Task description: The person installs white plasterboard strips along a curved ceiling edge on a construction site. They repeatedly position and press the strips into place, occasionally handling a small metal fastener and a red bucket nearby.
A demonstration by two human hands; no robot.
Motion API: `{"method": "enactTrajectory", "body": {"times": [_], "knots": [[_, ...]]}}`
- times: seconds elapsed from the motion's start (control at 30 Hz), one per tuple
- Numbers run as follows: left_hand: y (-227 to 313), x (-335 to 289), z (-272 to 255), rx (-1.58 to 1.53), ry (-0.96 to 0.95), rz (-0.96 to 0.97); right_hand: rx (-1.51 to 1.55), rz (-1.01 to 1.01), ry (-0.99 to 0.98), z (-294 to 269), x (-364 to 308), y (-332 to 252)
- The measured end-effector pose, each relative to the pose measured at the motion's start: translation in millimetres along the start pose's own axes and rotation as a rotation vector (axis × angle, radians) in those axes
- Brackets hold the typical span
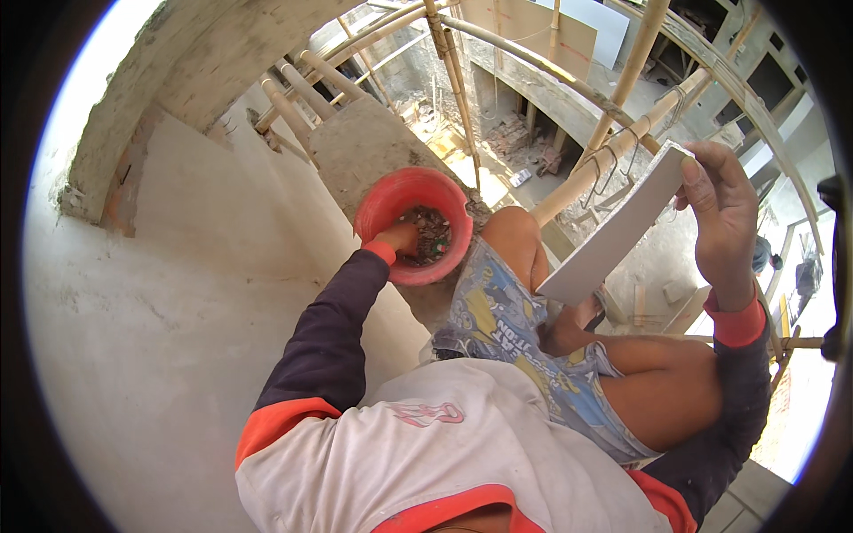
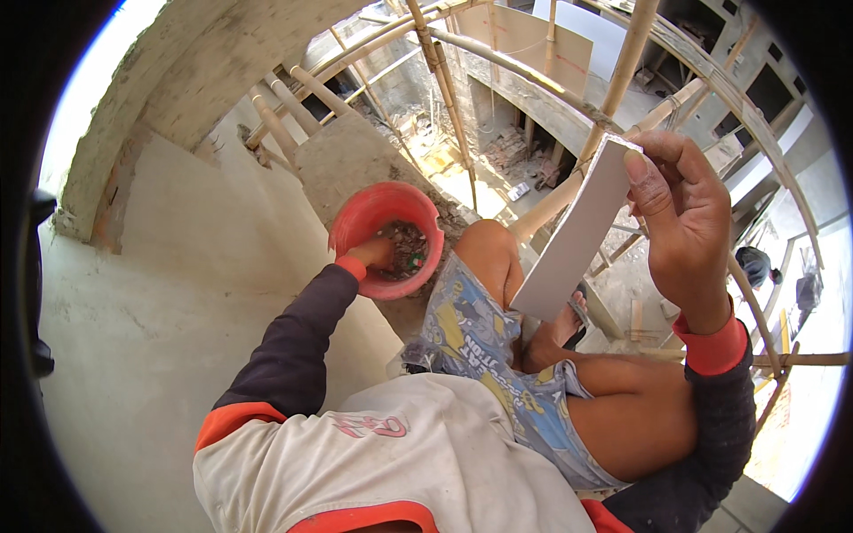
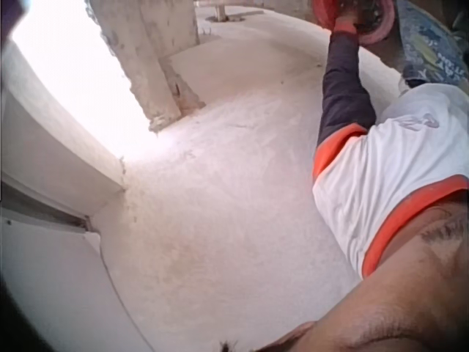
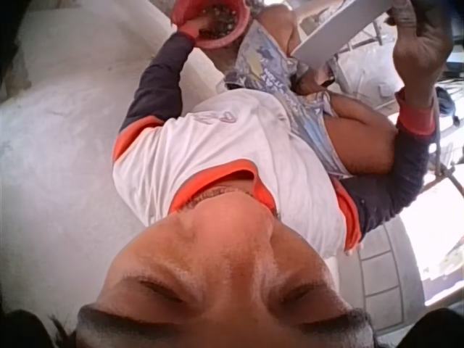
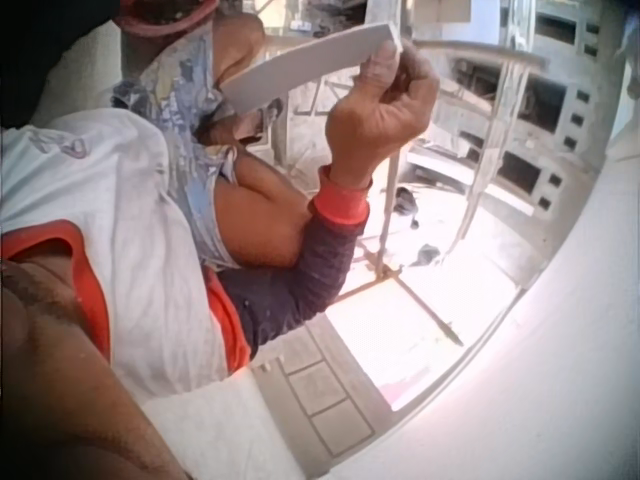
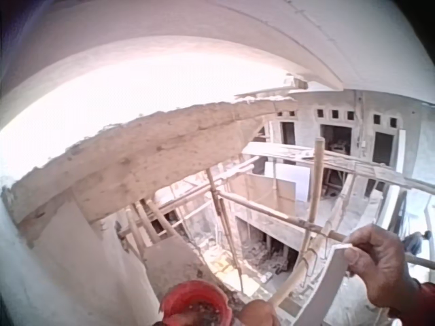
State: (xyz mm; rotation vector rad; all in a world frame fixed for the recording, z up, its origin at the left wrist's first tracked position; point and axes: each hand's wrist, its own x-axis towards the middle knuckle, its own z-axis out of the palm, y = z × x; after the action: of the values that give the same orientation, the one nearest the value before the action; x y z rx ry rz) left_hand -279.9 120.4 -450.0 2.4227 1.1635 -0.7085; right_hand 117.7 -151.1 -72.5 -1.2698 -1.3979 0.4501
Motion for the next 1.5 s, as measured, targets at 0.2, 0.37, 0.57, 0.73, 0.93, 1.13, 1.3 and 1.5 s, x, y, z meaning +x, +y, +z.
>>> {"method": "enactTrajectory", "body": {"times": [0.2, 0.37, 0.57, 0.73, 0.93, 1.13, 1.3, 1.5], "knots": [[-16.0, -12.5, -27.8, -0.613, -0.104, 0.035, 0.029, -0.005, 0.003, 1.8, 1.2, 1.7], [-23.8, -16.4, -44.9, -0.976, -0.147, -0.029, 0.036, -0.014, -0.010, 0.5, 2.3, 1.7], [0.2, -12.9, -22.9, 0.027, 0.194, -0.013, 0.025, -0.012, -0.007, -1.4, 0.6, 2.5], [19.0, -11.7, 2.8, 0.063, -0.041, 0.075, 0.040, -0.008, 0.004, -1.2, 0.3, 3.2], [24.2, -19.1, 1.7, 0.000, -0.026, 0.120, 0.050, 0.001, -0.005, -1.4, 2.3, 3.3], [39.1, -18.3, -0.4, 0.059, -0.050, 0.052, 0.032, 0.018, -0.001, -0.2, 2.7, 2.7], [27.2, -9.3, 15.5, 0.063, -0.043, 0.040, 0.019, 0.033, 0.012, -0.4, 3.8, 2.0], [28.1, -23.7, -75.5, 0.297, -0.235, 0.067, 0.025, 0.074, 0.008, 0.6, 5.2, 5.8]]}}
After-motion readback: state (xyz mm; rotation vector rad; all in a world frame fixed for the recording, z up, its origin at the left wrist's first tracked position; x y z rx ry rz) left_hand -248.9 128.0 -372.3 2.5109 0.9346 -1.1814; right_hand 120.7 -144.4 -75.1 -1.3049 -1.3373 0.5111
